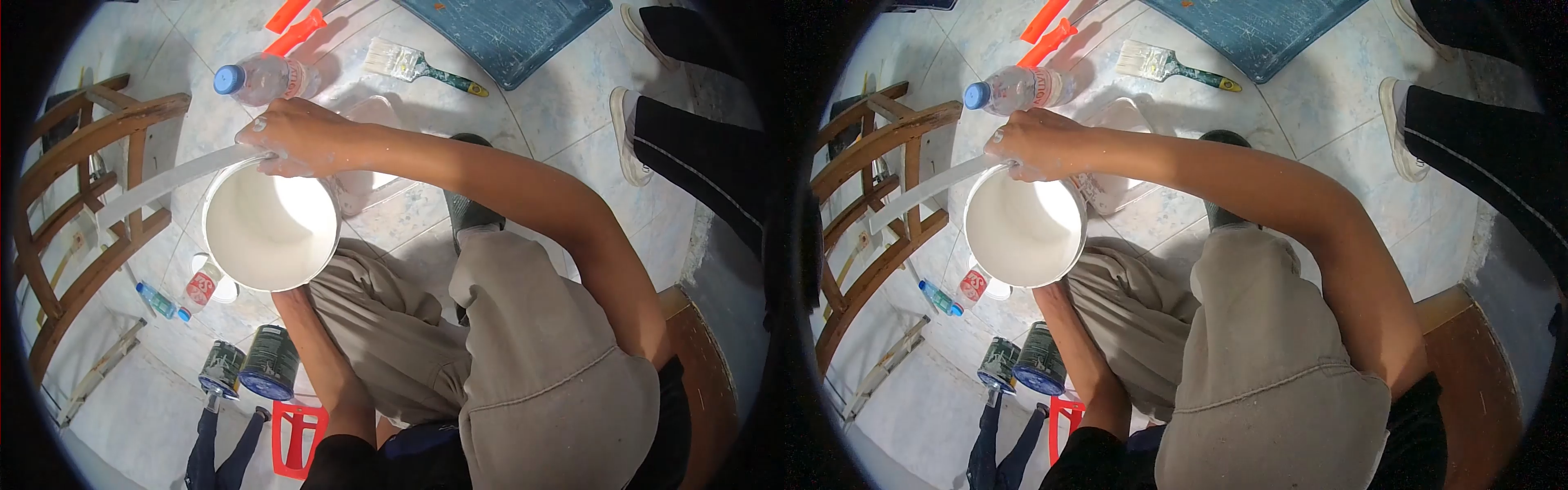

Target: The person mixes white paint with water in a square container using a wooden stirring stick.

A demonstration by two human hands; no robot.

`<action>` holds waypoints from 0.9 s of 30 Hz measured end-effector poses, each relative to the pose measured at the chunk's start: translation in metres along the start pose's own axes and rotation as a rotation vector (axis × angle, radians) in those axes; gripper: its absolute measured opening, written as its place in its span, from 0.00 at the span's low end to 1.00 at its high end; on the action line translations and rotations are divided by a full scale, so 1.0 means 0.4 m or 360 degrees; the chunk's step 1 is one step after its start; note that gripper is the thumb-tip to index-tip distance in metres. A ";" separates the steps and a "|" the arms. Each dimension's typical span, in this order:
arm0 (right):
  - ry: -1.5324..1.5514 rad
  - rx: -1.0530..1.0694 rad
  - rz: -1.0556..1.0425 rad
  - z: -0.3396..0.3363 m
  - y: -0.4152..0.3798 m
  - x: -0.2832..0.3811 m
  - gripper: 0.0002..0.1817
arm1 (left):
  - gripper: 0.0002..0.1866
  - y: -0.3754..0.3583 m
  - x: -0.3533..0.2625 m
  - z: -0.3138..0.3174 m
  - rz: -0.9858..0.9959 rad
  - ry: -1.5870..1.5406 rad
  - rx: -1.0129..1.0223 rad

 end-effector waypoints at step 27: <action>0.0402 -0.0046 0.0304 -0.065 -0.283 0.094 0.20 | 0.24 -0.019 -0.076 -0.053 0.0384 -0.0091 -0.0155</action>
Point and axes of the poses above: each hand's wrist, its own y-axis towards the middle knuckle, its own z-axis out of the palm, x = y × z, the point moved 7 cm from there along y, towards the middle knuckle, and after that the axes turned 13 degrees about x, right-handed, at the moved point
